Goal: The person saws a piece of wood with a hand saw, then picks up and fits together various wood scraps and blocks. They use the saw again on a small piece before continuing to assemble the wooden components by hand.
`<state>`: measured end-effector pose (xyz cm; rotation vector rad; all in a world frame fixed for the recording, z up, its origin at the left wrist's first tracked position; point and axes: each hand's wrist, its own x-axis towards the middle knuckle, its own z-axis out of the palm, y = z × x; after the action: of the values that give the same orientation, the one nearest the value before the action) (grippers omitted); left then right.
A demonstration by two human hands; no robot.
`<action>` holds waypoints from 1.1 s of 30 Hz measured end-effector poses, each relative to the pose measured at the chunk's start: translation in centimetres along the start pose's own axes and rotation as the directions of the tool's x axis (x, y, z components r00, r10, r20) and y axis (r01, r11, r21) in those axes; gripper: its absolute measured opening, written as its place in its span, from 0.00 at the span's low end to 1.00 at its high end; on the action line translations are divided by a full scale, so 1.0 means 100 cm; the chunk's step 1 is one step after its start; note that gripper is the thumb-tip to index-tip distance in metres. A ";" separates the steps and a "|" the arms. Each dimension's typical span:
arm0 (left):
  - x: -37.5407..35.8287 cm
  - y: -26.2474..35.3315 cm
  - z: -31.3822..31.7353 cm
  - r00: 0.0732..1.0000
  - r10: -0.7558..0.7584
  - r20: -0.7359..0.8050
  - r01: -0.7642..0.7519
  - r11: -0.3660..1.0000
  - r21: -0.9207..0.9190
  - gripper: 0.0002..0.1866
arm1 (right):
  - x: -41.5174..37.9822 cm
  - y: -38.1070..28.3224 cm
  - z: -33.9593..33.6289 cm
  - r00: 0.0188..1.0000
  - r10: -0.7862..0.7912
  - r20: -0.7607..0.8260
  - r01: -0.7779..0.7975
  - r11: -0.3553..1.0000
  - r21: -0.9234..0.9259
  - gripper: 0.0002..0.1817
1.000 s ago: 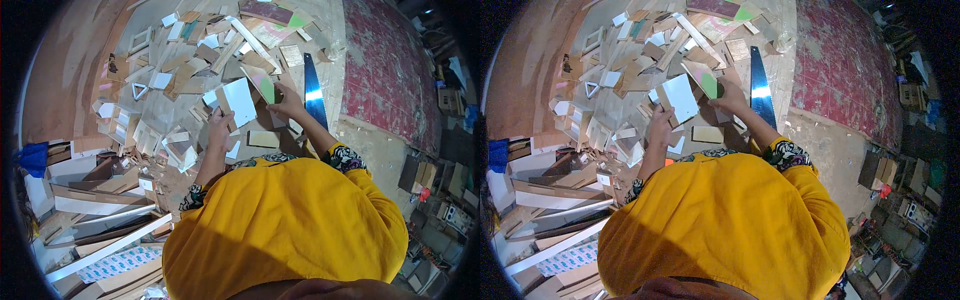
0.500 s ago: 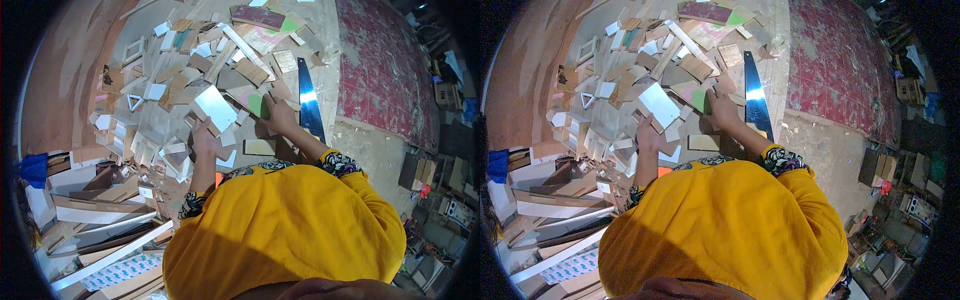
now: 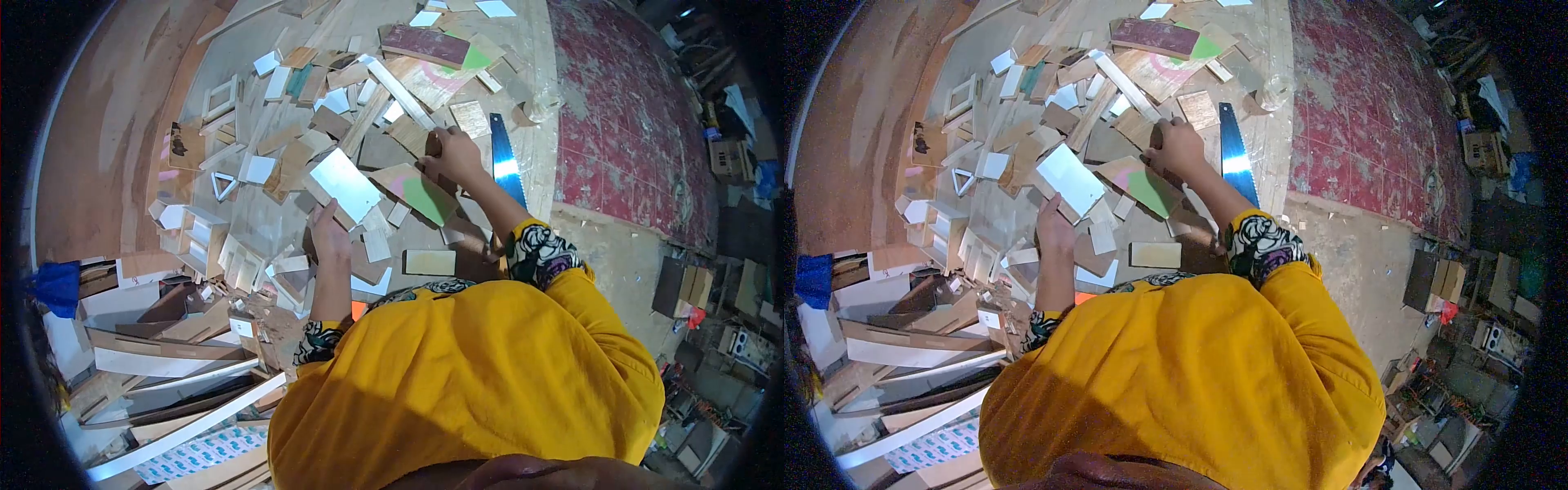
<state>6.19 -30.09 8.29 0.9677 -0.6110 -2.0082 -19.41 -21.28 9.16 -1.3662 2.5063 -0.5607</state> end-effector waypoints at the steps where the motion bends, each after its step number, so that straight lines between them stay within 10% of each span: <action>1: 0.002 0.001 0.000 1.000 -0.006 0.004 0.006 1.000 -0.005 0.25 | 0.002 0.000 0.001 1.000 -0.009 0.006 0.009 1.000 -0.011 0.27; 6: 0.020 -0.001 -0.013 0.999 -0.024 -0.044 0.024 1.000 0.003 0.25 | 0.013 0.030 0.018 0.987 0.070 0.144 -0.114 0.938 0.327 0.27; 8: 0.024 -0.002 -0.014 0.996 0.001 -0.088 0.002 0.999 0.033 0.26 | 0.000 0.028 0.014 0.947 0.092 -0.307 -0.047 0.987 0.151 0.26; 10: 0.031 -0.006 -0.017 0.996 0.033 -0.080 -0.029 0.998 0.054 0.27 | -0.017 0.018 0.002 0.946 0.014 -0.325 0.016 0.996 0.090 0.25; 12: 0.031 -0.008 -0.014 0.995 0.064 -0.072 -0.058 0.995 0.081 0.29 | -0.044 -0.007 -0.009 0.993 -0.065 0.098 0.065 0.998 -0.003 0.29; 18: 0.002 0.001 0.035 0.965 0.225 -0.132 -0.141 0.875 0.463 0.31 | -0.077 -0.018 0.007 0.980 -0.018 0.196 0.011 0.999 0.037 0.36; 20: 0.015 -0.021 0.004 0.766 0.623 0.158 -0.270 0.089 0.959 0.37 | -0.076 -0.005 0.008 0.954 -0.012 0.299 -0.084 0.949 0.304 0.37; 23: -0.029 -0.002 0.042 0.772 0.463 0.436 -0.519 0.062 0.852 0.40 | -0.073 0.001 0.007 0.848 -0.034 0.529 -0.412 0.585 0.698 0.37; 24: -0.033 -0.009 0.047 0.775 0.461 0.432 -0.515 0.066 0.854 0.40 | -0.074 -0.001 0.004 0.762 -0.092 0.641 -0.597 0.284 0.750 0.35; 26: -0.036 -0.021 0.055 0.963 -0.025 0.270 -0.136 0.819 0.558 0.38 | -0.077 -0.008 -0.003 0.741 -0.179 0.647 -0.624 0.174 0.762 0.29; 29: -0.032 -0.021 0.061 0.872 -0.390 0.297 0.232 0.862 0.450 0.36 | -0.078 -0.023 -0.017 0.692 -0.335 0.640 -0.574 0.283 0.768 0.28; 33: -0.040 -0.015 0.072 0.908 -0.240 0.344 0.098 0.919 0.382 0.27 | -0.078 -0.018 -0.006 0.737 -0.421 0.529 -0.461 0.259 0.849 0.29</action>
<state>1.28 -25.44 13.13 0.8559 -1.1775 -2.3193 -14.10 -15.40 10.66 -0.7101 1.0156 -1.0897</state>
